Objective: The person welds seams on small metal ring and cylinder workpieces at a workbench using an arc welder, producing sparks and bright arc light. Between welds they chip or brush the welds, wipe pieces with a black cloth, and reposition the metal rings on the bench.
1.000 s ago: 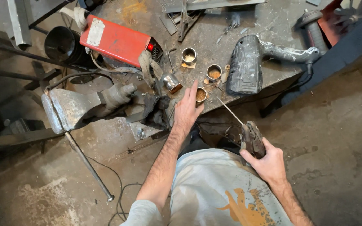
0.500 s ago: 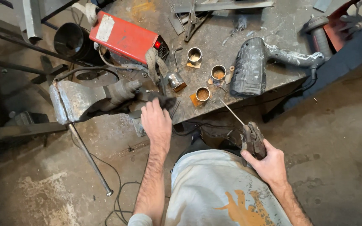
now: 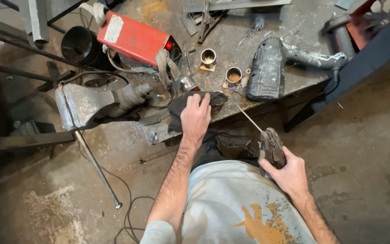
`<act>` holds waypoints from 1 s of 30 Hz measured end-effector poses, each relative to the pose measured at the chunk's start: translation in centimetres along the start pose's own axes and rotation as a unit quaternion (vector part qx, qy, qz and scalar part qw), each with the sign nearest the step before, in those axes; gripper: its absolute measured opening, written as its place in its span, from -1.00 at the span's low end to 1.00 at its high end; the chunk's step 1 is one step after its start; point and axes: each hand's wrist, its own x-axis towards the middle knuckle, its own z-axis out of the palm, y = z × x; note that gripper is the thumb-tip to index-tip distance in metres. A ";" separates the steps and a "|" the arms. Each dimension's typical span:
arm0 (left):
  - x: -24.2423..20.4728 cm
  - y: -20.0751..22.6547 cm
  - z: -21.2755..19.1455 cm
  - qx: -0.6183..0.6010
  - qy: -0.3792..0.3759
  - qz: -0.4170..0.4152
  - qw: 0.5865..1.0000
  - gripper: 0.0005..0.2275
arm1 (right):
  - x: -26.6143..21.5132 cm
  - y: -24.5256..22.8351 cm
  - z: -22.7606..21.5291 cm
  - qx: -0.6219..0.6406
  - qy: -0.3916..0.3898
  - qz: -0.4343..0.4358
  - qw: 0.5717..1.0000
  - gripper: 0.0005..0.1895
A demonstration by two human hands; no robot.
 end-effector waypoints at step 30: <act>-0.5 1.1 2.8 -0.121 -0.042 -0.120 0.985 -0.81 | 2.1 0.5 0.5 0.041 -0.004 0.012 0.999 -0.51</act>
